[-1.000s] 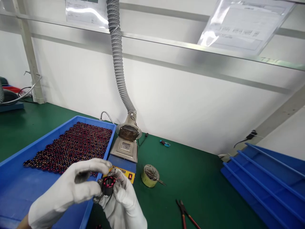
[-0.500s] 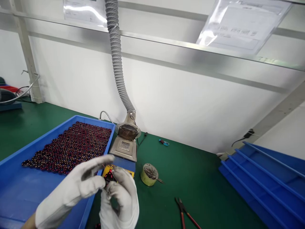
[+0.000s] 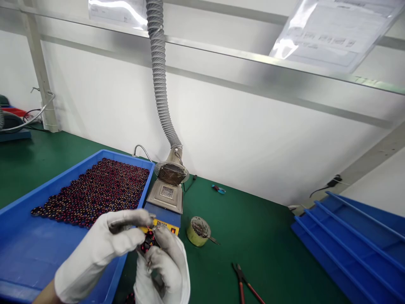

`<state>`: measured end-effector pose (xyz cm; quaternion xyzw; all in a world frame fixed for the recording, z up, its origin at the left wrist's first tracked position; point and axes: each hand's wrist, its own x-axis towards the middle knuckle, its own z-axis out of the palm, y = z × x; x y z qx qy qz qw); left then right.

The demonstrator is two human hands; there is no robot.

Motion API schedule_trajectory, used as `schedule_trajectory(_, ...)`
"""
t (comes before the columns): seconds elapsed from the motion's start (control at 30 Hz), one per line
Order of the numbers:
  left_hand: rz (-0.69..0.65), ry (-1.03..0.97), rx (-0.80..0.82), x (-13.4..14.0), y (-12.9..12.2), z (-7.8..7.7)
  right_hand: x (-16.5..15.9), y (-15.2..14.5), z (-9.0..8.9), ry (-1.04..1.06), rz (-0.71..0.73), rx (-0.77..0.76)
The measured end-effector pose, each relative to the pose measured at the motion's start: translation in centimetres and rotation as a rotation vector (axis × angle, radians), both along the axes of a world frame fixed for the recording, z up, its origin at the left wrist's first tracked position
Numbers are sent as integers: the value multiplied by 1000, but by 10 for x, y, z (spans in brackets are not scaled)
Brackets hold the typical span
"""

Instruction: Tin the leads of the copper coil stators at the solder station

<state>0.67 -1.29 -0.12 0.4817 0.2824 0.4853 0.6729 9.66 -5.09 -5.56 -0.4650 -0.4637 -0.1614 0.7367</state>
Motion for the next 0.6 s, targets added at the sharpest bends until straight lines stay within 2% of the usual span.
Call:
schedule_trajectory(0.07, 57, 39, 44, -1, -4, 1, -5, 0, 0, 58, 14, 6)
schedule_trajectory(0.17, 181, -103, 146, -7, -4, -2, -9, -1, 1, 37, 24, 21)
schedule_trajectory(0.23, 213, -178, 136, -13, -1, -5, -7, -2, 1, 9, 37, 24)
schedule_trajectory(0.4, -32, -27, -22, -12, -2, 0, -3, -4, -4, -5, 34, 3)
schedule_trajectory(0.5, -1, -31, -91, -2, -7, 4, -3, -5, -10, 2, 66, 6)
schedule_trajectory(0.6, 46, -130, -118, 4, -9, 2, -2, -5, -18, 39, 93, 1)
